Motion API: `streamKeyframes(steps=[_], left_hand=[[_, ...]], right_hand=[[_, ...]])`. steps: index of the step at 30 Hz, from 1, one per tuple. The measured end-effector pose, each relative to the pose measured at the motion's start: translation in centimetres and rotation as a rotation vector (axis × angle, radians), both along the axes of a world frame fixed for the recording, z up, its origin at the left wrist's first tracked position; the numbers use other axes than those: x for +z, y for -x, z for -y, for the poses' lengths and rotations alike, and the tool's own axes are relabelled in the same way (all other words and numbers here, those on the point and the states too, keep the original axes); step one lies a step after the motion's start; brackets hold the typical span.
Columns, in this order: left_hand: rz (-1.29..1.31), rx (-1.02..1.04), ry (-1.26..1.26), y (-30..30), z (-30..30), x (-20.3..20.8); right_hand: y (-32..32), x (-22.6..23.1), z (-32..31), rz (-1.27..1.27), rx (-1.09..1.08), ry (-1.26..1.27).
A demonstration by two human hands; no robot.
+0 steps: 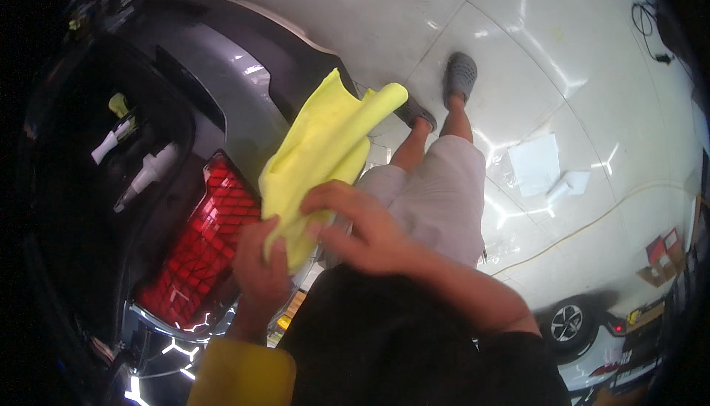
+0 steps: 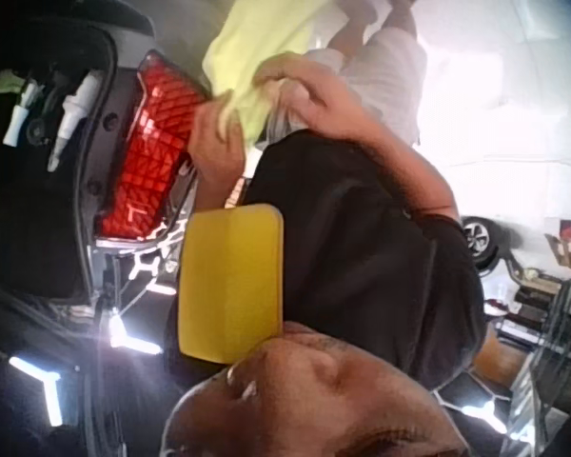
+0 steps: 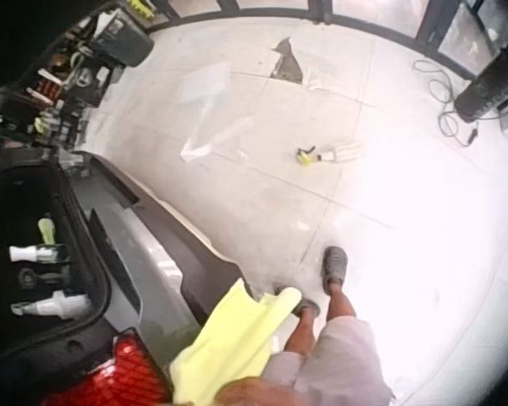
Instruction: The person applies a protective film to the rear bumper of a car. They use a squeegee to smooth the film, a knife to trim the edges, and a heat gun to conform the material to the curves. The person also wipes the surface with a cloth and uses a spray bottle.
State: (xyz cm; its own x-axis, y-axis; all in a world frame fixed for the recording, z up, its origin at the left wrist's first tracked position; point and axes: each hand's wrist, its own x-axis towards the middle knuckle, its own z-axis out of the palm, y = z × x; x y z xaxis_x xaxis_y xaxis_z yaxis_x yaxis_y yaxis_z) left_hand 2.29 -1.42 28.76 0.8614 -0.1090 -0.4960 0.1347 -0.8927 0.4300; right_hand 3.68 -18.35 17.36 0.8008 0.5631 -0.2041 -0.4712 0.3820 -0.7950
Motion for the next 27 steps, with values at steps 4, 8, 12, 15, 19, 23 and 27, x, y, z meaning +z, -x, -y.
streamKeyframes(steps=[4,8,12,15,19,23,27], left_hand=[[-0.279,0.17,0.044,1.9,1.8,0.9],[-0.117,-0.041,-0.18,0.7,-2.4,7.7],[0.565,0.319,-0.661,3.2,-7.1,17.4],[0.559,0.52,-1.002,7.5,-11.0,19.9],[0.595,0.251,-1.105,9.4,-11.6,17.0],[0.649,0.223,-1.021,9.0,-12.2,16.2],[0.653,0.222,-1.026,9.7,-12.8,16.5]], right_hand=[[2.3,-1.0,-4.6,-0.662,0.297,-0.343],[2.3,-0.4,-10.3,-0.54,0.179,-0.114],[2.3,1.2,-13.0,-0.301,0.093,0.102],[0.9,1.3,-13.8,-0.206,0.096,0.206],[-1.7,0.9,-15.7,0.022,0.045,0.383],[-5.3,-1.0,-17.3,-0.003,-0.01,0.364],[-6.5,-1.9,-14.3,-0.508,0.032,-0.011]])
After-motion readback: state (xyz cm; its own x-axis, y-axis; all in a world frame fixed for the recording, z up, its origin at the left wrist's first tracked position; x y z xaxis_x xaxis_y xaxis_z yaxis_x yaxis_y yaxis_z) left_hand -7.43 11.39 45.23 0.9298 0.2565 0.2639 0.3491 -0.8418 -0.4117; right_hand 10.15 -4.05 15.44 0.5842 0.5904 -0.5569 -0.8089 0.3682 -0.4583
